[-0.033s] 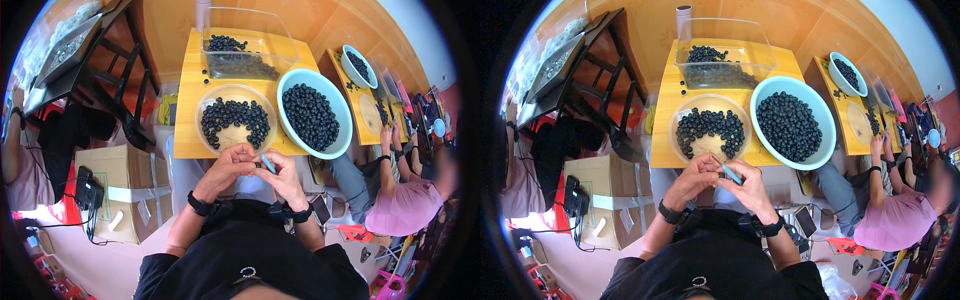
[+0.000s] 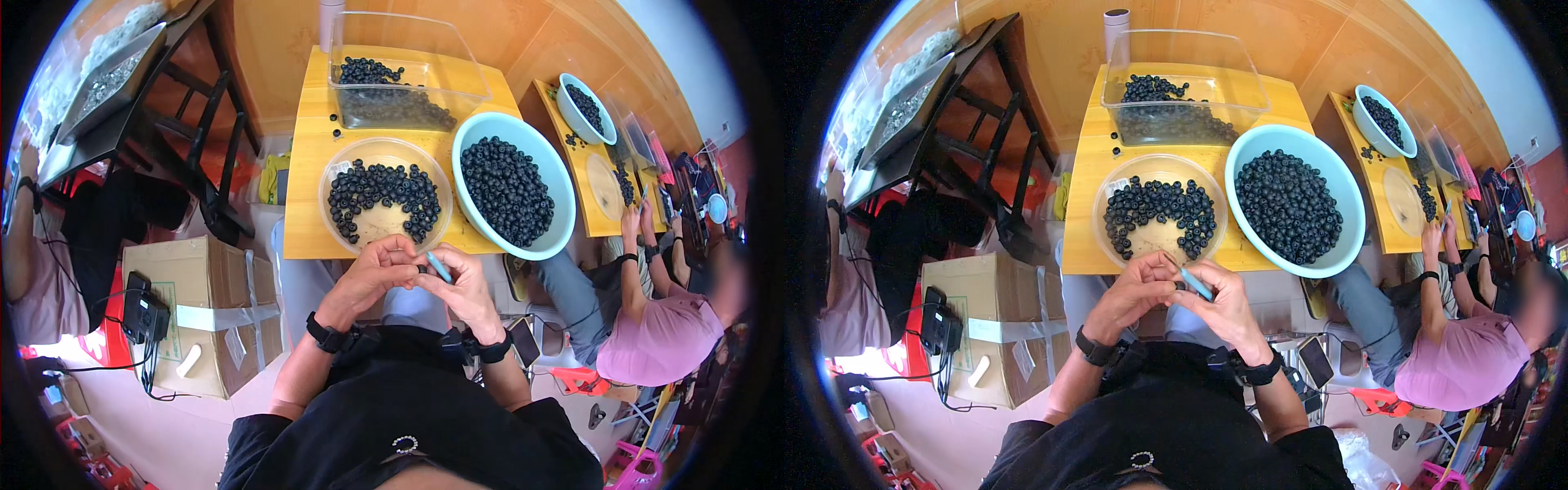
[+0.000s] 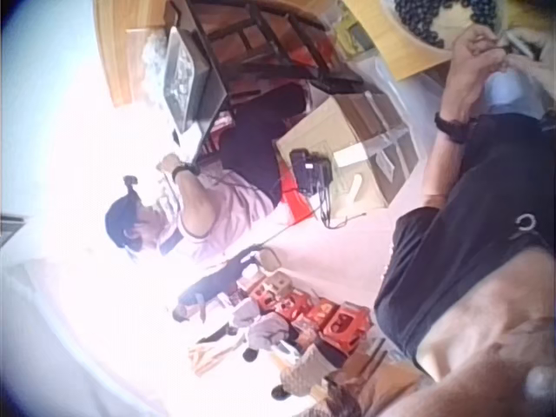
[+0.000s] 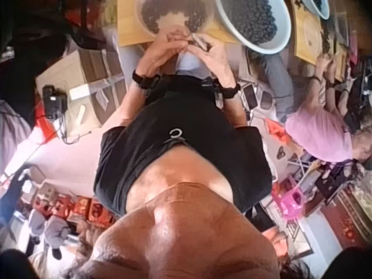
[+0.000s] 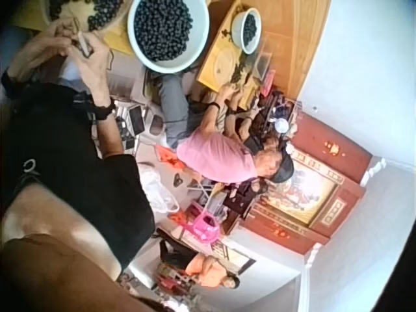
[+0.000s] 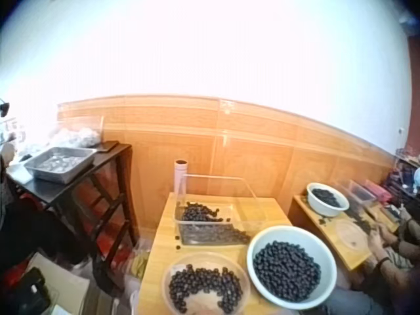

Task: Sorting and inspecting small black spherical plastic components into containers using hands and a small probing tool.

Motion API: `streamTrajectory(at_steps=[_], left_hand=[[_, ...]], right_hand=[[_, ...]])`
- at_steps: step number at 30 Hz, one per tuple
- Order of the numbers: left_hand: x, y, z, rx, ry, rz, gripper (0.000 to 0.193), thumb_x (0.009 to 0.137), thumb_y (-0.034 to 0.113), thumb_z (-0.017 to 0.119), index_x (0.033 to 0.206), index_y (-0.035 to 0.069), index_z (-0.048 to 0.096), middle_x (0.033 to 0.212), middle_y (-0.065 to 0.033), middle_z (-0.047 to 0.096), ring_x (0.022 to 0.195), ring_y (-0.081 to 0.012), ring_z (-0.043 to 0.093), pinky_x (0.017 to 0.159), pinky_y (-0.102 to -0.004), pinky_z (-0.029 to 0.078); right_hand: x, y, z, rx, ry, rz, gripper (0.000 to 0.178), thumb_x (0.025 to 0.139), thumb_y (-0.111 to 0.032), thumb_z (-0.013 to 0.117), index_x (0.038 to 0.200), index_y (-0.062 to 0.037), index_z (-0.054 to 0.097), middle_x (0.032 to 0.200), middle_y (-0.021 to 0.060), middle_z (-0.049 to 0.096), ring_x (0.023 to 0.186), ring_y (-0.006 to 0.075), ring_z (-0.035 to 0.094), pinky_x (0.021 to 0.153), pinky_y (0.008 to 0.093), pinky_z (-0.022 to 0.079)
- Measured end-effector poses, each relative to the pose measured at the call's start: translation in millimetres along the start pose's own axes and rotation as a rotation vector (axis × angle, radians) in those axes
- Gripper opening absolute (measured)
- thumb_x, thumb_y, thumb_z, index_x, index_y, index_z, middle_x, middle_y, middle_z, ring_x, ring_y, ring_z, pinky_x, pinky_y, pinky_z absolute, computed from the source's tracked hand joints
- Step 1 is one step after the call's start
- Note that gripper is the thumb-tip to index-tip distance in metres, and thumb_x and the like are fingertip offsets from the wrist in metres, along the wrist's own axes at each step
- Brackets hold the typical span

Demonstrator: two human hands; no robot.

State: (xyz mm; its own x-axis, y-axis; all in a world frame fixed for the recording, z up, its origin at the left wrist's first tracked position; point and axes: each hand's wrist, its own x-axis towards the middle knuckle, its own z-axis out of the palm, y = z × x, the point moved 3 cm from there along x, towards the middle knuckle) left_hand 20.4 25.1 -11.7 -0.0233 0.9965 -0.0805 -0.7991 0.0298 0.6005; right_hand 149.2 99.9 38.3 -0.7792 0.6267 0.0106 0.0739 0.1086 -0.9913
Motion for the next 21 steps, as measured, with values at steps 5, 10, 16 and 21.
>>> streamTrajectory(at_steps=[5,10,16,21], left_hand=[[7,11,-18,0.356,0.183,0.016,0.015,0.082,0.008,0.066,0.093,0.004,0.057,0.083,-0.0031,0.063,0.071,-0.0102,0.061,0.064,-0.0223,0.050],[5,44,-59,0.661,0.475,0.255,0.013,0.078,0.000,0.063,0.091,0.001,0.061,0.077,-0.0040,0.063,0.068,-0.0091,0.060,0.062,-0.0217,0.050],[13,63,-64,1.112,0.671,0.360,0.012,0.073,-0.004,0.063,0.085,-0.003,0.064,0.073,-0.0068,0.065,0.066,-0.0127,0.062,0.064,-0.0249,0.051],[34,49,-56,1.320,0.550,0.314,0.013,0.071,-0.003,0.065,0.084,-0.004,0.064,0.070,-0.0141,0.065,0.066,-0.0215,0.064,0.064,-0.0296,0.051]], right_hand=[[16,-13,-36,-0.323,0.173,0.067,0.021,0.076,-0.004,0.069,0.097,-0.0019,0.066,0.085,0.0019,0.063,0.081,0.0074,0.056,0.073,0.0221,0.045],[35,-28,-102,-0.136,0.611,-0.263,0.033,0.080,0.001,0.065,0.112,0.0002,0.059,0.089,0.0036,0.064,0.082,0.0094,0.059,0.076,0.0221,0.047],[21,10,-108,-0.259,0.645,-0.123,0.019,0.080,-0.001,0.065,0.098,0.0003,0.066,0.087,0.0038,0.062,0.079,0.0088,0.057,0.071,0.0212,0.045],[16,26,-113,-0.331,0.649,-0.043,0.020,0.082,-0.005,0.064,0.100,0.0020,0.065,0.089,0.0031,0.064,0.082,0.0085,0.056,0.075,0.0228,0.045]])
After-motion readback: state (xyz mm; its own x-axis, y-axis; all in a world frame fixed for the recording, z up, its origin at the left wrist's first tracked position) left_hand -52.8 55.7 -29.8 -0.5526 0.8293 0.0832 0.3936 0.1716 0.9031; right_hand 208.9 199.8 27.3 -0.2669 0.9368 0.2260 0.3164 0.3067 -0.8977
